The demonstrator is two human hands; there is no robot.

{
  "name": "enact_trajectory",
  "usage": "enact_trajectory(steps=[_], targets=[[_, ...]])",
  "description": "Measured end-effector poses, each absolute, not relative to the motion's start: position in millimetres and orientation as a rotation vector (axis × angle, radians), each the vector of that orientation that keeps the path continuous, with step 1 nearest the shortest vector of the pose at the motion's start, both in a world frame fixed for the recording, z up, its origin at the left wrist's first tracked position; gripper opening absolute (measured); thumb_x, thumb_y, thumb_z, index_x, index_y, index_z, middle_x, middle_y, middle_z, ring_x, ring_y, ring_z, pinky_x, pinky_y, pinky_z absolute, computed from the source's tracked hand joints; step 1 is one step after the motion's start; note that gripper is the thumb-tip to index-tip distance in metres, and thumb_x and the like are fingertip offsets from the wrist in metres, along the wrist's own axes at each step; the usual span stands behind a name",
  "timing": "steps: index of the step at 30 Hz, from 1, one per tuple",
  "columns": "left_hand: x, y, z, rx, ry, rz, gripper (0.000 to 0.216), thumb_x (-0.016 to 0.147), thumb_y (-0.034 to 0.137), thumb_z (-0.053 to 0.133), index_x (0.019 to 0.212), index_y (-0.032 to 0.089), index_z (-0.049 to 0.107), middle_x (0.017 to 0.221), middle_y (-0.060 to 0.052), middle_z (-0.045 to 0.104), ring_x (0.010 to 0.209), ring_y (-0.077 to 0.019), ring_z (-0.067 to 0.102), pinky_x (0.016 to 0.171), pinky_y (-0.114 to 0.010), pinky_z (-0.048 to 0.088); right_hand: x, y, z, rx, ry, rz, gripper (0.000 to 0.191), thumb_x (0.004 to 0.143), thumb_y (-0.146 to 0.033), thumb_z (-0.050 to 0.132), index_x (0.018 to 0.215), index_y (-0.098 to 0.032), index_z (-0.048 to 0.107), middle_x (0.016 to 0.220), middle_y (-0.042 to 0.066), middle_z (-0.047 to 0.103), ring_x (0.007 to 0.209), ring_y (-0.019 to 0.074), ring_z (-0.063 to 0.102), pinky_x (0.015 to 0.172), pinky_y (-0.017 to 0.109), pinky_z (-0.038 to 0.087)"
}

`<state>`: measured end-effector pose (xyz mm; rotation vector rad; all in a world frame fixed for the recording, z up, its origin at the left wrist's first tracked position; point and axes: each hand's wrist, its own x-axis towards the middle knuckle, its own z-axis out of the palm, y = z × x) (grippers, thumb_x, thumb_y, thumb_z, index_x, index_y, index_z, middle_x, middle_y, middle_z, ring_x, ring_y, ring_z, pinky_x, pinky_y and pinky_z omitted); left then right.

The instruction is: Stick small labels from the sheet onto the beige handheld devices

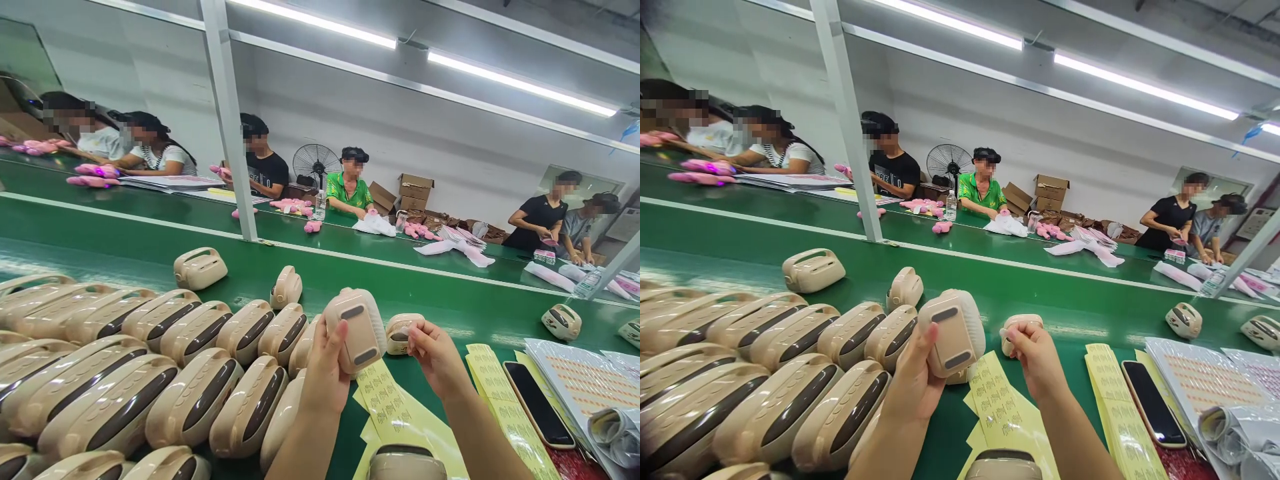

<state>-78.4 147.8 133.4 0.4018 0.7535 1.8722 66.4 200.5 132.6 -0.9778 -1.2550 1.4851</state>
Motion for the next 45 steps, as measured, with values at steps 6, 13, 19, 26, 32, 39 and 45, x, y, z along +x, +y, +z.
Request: enact_trajectory(steps=[6, 13, 19, 26, 32, 39, 45], targets=[[-66.6, 158.2, 119.6, 0.422, 0.727, 1.883, 0.064, 0.060, 0.039, 0.077, 0.118, 0.029, 0.051, 0.104, -0.003, 0.066, 0.094, -0.0222, 0.063, 0.073, -0.028, 0.053, 50.8, 190.4, 144.1, -0.845, -1.342, 1.494, 0.031, 0.053, -0.041, 0.080, 0.062, -0.017, 0.063, 0.064, -0.001, 0.057, 0.062, 0.0108, 0.048, 0.059, 0.023, 0.038], [-66.7, 163.0, 111.9, 0.411, 0.764, 1.895, 0.065, 0.059, 0.039, 0.078, 0.117, 0.032, 0.050, 0.097, 0.000, 0.064, 0.094, -0.0202, 0.062, 0.076, -0.028, 0.052, 46.6, 193.9, 136.7, -0.855, -1.340, 1.508, 0.031, 0.054, -0.041, 0.079, 0.060, -0.016, 0.062, 0.062, -0.001, 0.056, 0.061, 0.0108, 0.048, 0.061, 0.023, 0.039], [-63.6, 160.0, 115.4, 0.381, 0.744, 1.917, 0.062, 0.060, 0.040, 0.078, 0.115, 0.035, 0.050, 0.105, 0.001, 0.063, 0.100, -0.0200, 0.060, 0.078, -0.026, 0.051, 43.2, 190.3, 132.6, -0.856, -1.300, 1.464, 0.028, 0.056, -0.039, 0.078, 0.060, -0.016, 0.064, 0.067, -0.001, 0.054, 0.064, 0.0110, 0.046, 0.063, 0.023, 0.039], [-63.6, 160.4, 114.4, 0.371, 0.754, 1.929, 0.066, 0.059, 0.040, 0.078, 0.117, 0.032, 0.047, 0.112, -0.003, 0.062, 0.103, -0.0237, 0.059, 0.077, -0.028, 0.051, 41.4, 194.5, 126.2, -0.875, -1.327, 1.417, 0.029, 0.056, -0.041, 0.078, 0.061, -0.016, 0.065, 0.073, 0.002, 0.056, 0.068, 0.0138, 0.049, 0.066, 0.026, 0.040], [-62.4, 157.1, 119.7, 0.344, 0.740, 1.924, 0.069, 0.058, 0.039, 0.079, 0.119, 0.033, 0.046, 0.119, -0.005, 0.059, 0.108, -0.0257, 0.057, 0.080, -0.031, 0.051, 35.8, 191.0, 125.8, -0.967, -1.284, 1.231, 0.032, 0.052, -0.044, 0.078, 0.058, -0.016, 0.065, 0.086, 0.006, 0.058, 0.077, 0.0183, 0.053, 0.069, 0.029, 0.042], [-57.5, 154.8, 122.7, 0.376, 0.702, 1.906, 0.069, 0.055, 0.036, 0.081, 0.116, 0.029, 0.050, 0.094, 0.001, 0.065, 0.087, -0.0180, 0.063, 0.072, -0.026, 0.053, 34.4, 183.1, 134.1, -1.000, -1.500, 0.913, 0.022, 0.060, -0.038, 0.072, 0.059, -0.018, 0.064, 0.088, 0.005, 0.051, 0.074, 0.0165, 0.051, 0.060, 0.027, 0.043], [-64.5, 158.0, 122.7, 0.367, 0.699, 1.895, 0.047, 0.062, 0.039, 0.076, 0.103, 0.025, 0.060, 0.085, 0.002, 0.069, 0.078, -0.0159, 0.064, 0.067, -0.024, 0.053, 52.1, 185.8, 137.9, -0.803, -1.367, 1.347, 0.033, 0.058, -0.045, 0.074, 0.058, -0.017, 0.058, 0.084, 0.003, 0.054, 0.072, 0.0135, 0.051, 0.063, 0.025, 0.042]])
